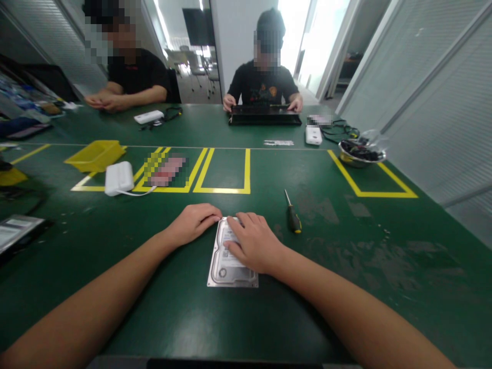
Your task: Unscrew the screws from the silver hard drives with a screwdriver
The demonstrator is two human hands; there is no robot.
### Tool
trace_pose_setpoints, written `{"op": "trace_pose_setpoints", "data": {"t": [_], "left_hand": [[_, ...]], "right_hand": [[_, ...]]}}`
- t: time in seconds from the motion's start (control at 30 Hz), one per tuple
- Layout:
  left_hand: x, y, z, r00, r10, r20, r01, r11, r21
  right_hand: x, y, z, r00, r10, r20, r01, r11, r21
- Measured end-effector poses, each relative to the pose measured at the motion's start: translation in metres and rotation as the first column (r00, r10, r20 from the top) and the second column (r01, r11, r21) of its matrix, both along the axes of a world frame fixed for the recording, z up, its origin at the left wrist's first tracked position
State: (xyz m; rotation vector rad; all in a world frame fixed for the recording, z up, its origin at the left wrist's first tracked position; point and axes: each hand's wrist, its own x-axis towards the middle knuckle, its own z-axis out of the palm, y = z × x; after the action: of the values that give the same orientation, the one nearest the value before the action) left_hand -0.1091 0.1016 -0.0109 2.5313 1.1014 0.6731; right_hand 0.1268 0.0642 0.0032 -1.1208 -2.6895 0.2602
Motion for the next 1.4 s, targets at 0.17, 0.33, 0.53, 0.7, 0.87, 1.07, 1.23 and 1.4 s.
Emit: {"op": "trace_pose_setpoints", "data": {"t": [0.17,0.33,0.53,0.7,0.87,1.07,1.23,1.4], "left_hand": [[0.0023,-0.0009,-0.0012,1.0,0.019,0.007,-0.019,0.999,-0.028],[0.0039,-0.0006,0.0002,0.999,0.025,0.025,-0.023,0.999,-0.049],[0.0047,0.0003,0.0008,0.999,0.034,0.043,-0.031,0.997,-0.075],[0.0048,0.0004,-0.0001,0.999,0.017,0.037,-0.014,0.996,-0.083],[0.0049,0.0014,-0.0027,1.0,0.011,0.027,-0.008,0.997,-0.079],[0.0039,0.003,-0.0048,0.999,0.021,0.024,-0.019,0.997,-0.075],[0.0044,0.0013,-0.0048,1.0,0.028,0.014,-0.027,0.998,-0.059],[0.0047,-0.0006,-0.0057,0.999,0.029,-0.017,-0.03,0.999,-0.033]], "right_hand": [[0.0,0.0002,0.0003,1.0,-0.001,0.004,0.001,1.0,-0.001],[0.0003,0.0001,0.0009,1.0,-0.001,0.008,0.001,1.0,-0.004],[0.0004,0.0006,-0.0001,1.0,0.002,0.012,-0.002,1.0,-0.004],[0.0007,0.0012,-0.0011,1.0,0.003,0.014,-0.003,1.0,-0.003],[0.0005,0.0011,-0.0005,1.0,0.002,0.011,-0.002,1.0,0.0],[0.0003,0.0008,-0.0013,1.0,0.003,0.005,-0.003,1.0,0.0],[0.0005,0.0012,-0.0007,1.0,0.002,0.004,-0.002,1.0,-0.002],[0.0007,0.0015,0.0001,1.0,0.002,0.007,-0.002,1.0,-0.003]]}}
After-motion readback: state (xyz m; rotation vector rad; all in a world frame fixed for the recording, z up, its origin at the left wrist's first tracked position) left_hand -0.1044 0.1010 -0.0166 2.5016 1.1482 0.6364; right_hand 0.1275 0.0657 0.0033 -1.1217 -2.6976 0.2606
